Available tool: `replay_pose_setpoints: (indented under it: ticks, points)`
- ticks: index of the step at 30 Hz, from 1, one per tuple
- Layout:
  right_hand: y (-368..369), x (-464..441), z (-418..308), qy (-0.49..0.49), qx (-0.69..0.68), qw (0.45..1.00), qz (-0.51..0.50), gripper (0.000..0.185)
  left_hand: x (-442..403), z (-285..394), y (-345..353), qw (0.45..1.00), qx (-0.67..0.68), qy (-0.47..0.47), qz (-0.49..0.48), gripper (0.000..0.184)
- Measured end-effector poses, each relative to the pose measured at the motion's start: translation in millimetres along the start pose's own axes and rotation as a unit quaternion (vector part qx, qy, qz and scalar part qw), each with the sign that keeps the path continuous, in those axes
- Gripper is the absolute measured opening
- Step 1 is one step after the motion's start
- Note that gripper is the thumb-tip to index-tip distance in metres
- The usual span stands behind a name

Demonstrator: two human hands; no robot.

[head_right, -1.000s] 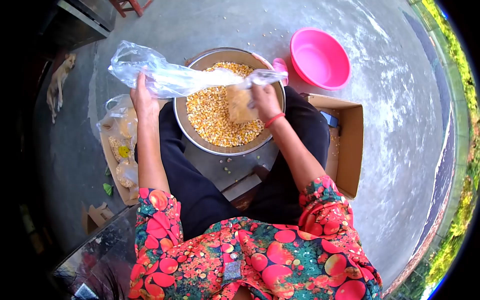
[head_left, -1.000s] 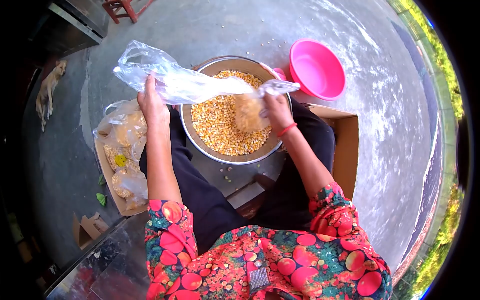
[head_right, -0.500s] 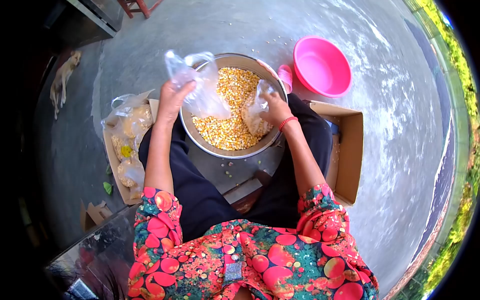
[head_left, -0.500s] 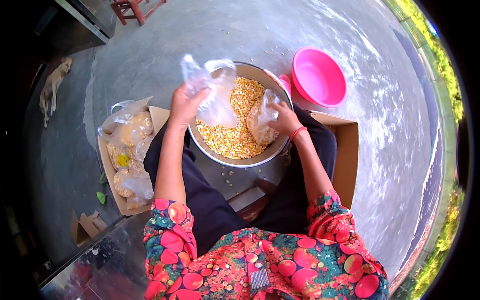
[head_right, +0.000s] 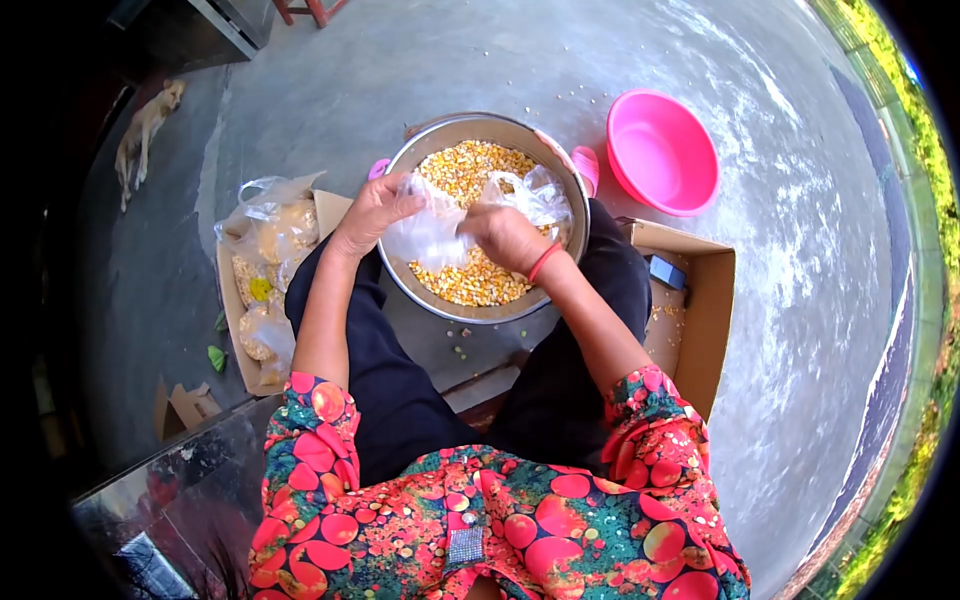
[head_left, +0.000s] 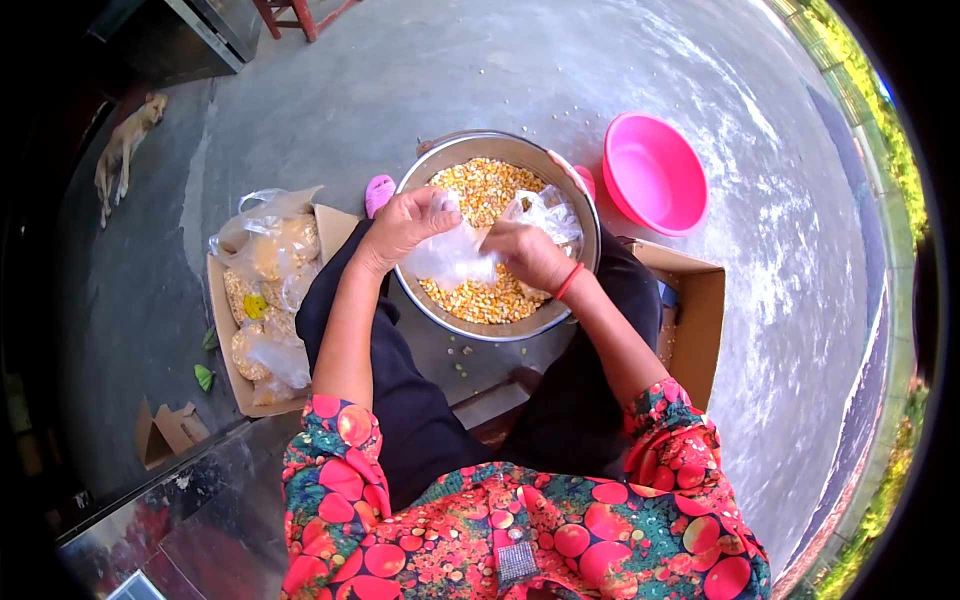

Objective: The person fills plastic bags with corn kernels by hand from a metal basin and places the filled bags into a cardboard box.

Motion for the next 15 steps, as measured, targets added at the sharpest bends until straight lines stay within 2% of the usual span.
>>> replay_pose_setpoints:
  ticks: [2, 3, 4, 6, 7, 10, 14, 15]
  points:
    - [19.2, 12.5, 1.5, 0.029, 0.07, 0.993, -0.093, 0.017, -1.4, -8.9, -9.3, 0.999, -0.037, -0.037, 0.009, 0.018]
    - [36.6, 20.4, 13.9, 0.046, 0.117, 0.98, -0.155, 0.016, -1.2, -5.3, -8.3, 0.997, -0.053, -0.023, 0.049, 0.013]
    - [40.7, 24.3, 18.4, 0.048, 0.115, 0.98, -0.155, 0.016, -2.6, -7.4, -12.3, 0.997, -0.054, -0.026, 0.048, 0.013]
    - [48.8, 32.7, 27.3, 0.06, 0.168, 0.958, -0.226, 0.017, -1.0, -7.1, -42.5, 0.974, 0.015, 0.01, 0.225, 0.009]
    - [45.8, 33.4, 26.5, 0.067, 0.158, 0.957, -0.235, 0.02, 2.2, -1.1, -49.6, 0.961, -0.007, 0.035, 0.274, 0.011]
    - [36.8, 41.2, 21.7, 0.052, 0.102, 0.972, -0.206, 0.028, 9.1, 0.9, -65.6, 0.942, -0.002, 0.001, 0.336, 0.013]
    - [32.3, 45.3, 23.5, 0.126, 0.046, 0.948, -0.289, 0.041, 13.5, -0.7, -50.6, 0.957, 0.065, -0.046, 0.277, 0.015]
    - [24.8, 42.2, 23.9, 0.138, 0.064, 0.967, -0.202, 0.043, 13.6, -2.1, -48.6, 0.962, 0.083, -0.056, 0.253, 0.016]
Point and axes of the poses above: each hand's wrist, its own x-axis away from the middle knuckle, its own y-axis out of the palm, z = x × y, the point moved 4 cm from there along -x, towards the middle knuckle, and after that the axes turned 6 degrees about x, right-handed, at the moved point
